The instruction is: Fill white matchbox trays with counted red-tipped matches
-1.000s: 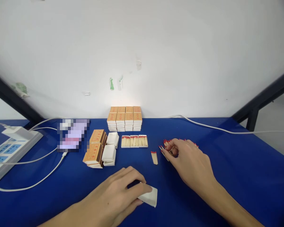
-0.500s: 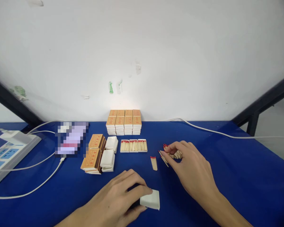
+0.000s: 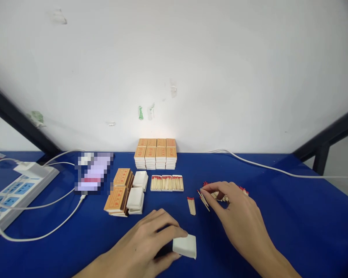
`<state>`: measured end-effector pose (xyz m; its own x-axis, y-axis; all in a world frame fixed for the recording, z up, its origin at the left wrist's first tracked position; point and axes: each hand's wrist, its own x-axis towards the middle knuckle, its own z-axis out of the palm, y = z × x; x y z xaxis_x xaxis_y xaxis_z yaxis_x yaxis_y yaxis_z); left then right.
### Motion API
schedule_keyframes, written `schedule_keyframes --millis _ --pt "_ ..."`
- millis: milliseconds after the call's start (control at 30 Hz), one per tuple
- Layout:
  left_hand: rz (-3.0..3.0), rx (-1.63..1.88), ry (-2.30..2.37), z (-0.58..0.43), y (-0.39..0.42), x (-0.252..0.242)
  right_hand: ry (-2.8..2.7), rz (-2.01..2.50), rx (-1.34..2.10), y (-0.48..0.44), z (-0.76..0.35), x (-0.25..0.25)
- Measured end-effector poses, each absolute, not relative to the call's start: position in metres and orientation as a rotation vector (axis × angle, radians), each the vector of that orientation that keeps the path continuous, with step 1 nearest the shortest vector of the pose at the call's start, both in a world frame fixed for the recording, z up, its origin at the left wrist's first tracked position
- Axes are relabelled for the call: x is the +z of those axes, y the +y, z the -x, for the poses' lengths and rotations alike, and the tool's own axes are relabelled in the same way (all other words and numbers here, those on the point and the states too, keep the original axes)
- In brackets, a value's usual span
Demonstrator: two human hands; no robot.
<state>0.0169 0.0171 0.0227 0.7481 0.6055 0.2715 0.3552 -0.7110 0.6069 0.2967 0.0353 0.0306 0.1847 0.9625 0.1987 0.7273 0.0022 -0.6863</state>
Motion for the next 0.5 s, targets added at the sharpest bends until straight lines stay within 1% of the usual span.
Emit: schedule_keyframes --millis 500 --pt "-2.499 0.677 0.674 -0.013 0.018 0.008 -1.510 1.703 0.615 0.041 -0.296 0.039"
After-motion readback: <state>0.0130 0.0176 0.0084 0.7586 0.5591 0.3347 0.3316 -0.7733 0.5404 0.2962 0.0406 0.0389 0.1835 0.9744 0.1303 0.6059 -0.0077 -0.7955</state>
